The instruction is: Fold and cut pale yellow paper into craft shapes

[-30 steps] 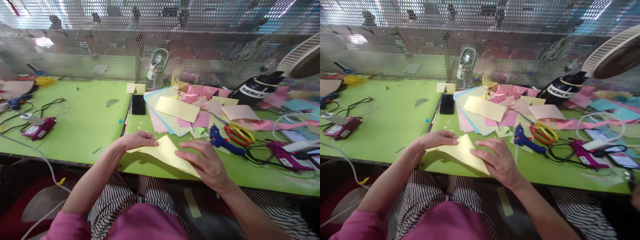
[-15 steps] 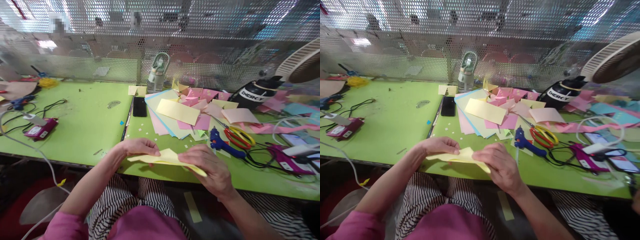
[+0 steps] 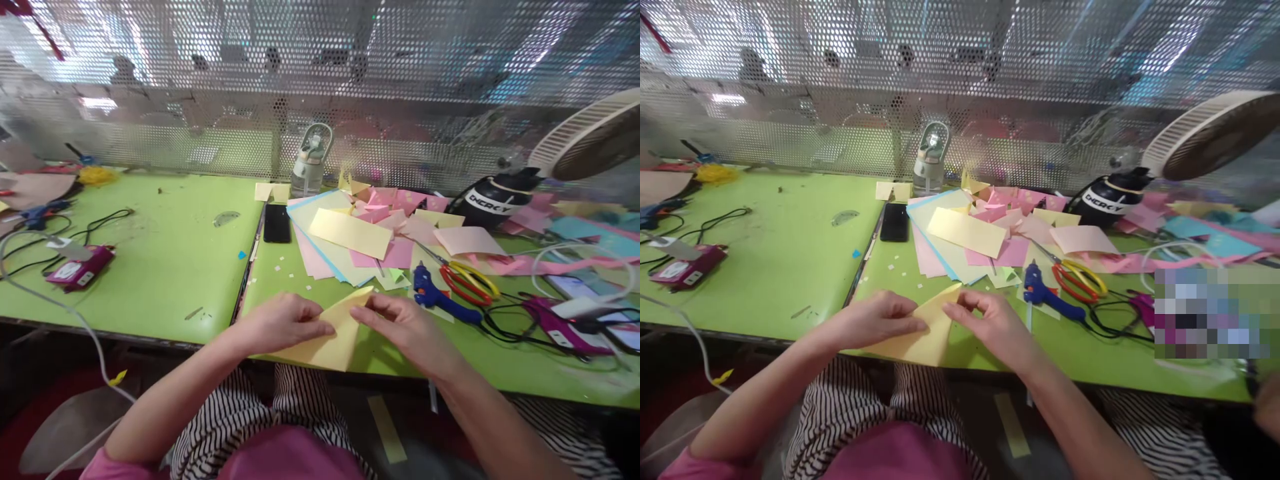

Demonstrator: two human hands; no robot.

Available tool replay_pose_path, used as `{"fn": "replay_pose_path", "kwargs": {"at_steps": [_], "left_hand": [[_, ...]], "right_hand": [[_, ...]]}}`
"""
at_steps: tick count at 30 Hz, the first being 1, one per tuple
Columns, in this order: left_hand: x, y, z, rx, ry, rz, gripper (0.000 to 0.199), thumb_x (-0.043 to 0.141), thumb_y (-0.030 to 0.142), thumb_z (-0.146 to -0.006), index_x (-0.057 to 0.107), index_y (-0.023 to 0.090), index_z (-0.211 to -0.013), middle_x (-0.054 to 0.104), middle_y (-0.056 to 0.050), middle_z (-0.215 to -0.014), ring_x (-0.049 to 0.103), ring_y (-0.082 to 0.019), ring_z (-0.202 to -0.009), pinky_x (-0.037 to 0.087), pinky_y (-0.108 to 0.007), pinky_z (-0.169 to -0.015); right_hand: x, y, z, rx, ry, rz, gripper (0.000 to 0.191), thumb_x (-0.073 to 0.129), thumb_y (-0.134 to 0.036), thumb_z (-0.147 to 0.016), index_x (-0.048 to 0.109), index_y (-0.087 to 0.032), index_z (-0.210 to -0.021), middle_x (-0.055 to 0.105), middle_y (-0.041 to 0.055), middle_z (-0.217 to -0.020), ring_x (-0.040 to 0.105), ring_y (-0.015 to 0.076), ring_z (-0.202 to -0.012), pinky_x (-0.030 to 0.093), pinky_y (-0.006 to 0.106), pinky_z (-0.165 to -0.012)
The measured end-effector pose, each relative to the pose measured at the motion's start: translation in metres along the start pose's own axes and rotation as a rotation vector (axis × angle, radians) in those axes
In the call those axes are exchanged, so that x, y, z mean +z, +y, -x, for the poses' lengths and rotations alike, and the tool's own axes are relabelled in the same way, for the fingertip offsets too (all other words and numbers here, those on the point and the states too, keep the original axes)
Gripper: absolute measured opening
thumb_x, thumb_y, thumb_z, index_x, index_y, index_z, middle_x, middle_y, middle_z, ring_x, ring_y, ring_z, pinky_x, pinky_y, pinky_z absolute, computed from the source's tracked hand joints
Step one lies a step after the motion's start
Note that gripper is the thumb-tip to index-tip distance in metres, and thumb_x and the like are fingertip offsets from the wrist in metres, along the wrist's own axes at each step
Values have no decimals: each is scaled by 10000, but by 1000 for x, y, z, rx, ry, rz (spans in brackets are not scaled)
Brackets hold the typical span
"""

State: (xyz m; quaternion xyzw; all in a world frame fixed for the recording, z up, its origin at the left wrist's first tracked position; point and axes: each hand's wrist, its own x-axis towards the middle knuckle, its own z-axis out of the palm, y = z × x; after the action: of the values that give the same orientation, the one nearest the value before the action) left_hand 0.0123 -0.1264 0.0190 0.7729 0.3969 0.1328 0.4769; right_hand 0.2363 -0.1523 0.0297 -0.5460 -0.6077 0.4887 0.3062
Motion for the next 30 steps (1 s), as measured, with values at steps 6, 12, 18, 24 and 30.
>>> {"fn": "replay_pose_path", "kwargs": {"at_steps": [6,12,18,24,30], "left_hand": [[8,-2,-4,11,47,-83,419,520,485,-892,467,194,-594,422,50,-545,343,-94,-514,206,-278,-503],[12,-5,-5,41,52,-71,419,527,472,-907,480,191,-600,446,48,-555,339,-93,-516,206,-277,-510],[13,-9,-6,35,15,-7,440,548,503,-897,477,187,-599,408,57,-550,335,-89,-524,218,-266,-502],[16,-12,-9,18,24,49,453,544,520,-883,460,184,-592,394,58,-558,327,-85,-528,218,-257,-495],[21,-15,-13,-17,103,110,464,526,544,-869,414,187,-593,332,64,-570,311,-84,-538,202,-249,-496]], "right_hand": [[1,2,0,-72,229,87,397,690,-597,-749,716,-210,-832,673,11,-765,595,168,-727,459,251,-628],[4,2,0,-89,289,72,361,673,-577,-778,740,-222,-777,713,4,-791,617,174,-750,452,263,-678],[5,11,-2,-65,278,-115,303,690,-535,-775,748,-238,-779,705,-8,-781,593,151,-704,447,260,-660],[7,12,-3,-56,248,-109,368,626,-563,-815,727,-209,-826,685,11,-780,589,164,-711,459,270,-654],[10,17,0,-49,130,102,364,616,-558,-824,639,-205,-735,622,-11,-699,563,159,-698,450,254,-632]]}}
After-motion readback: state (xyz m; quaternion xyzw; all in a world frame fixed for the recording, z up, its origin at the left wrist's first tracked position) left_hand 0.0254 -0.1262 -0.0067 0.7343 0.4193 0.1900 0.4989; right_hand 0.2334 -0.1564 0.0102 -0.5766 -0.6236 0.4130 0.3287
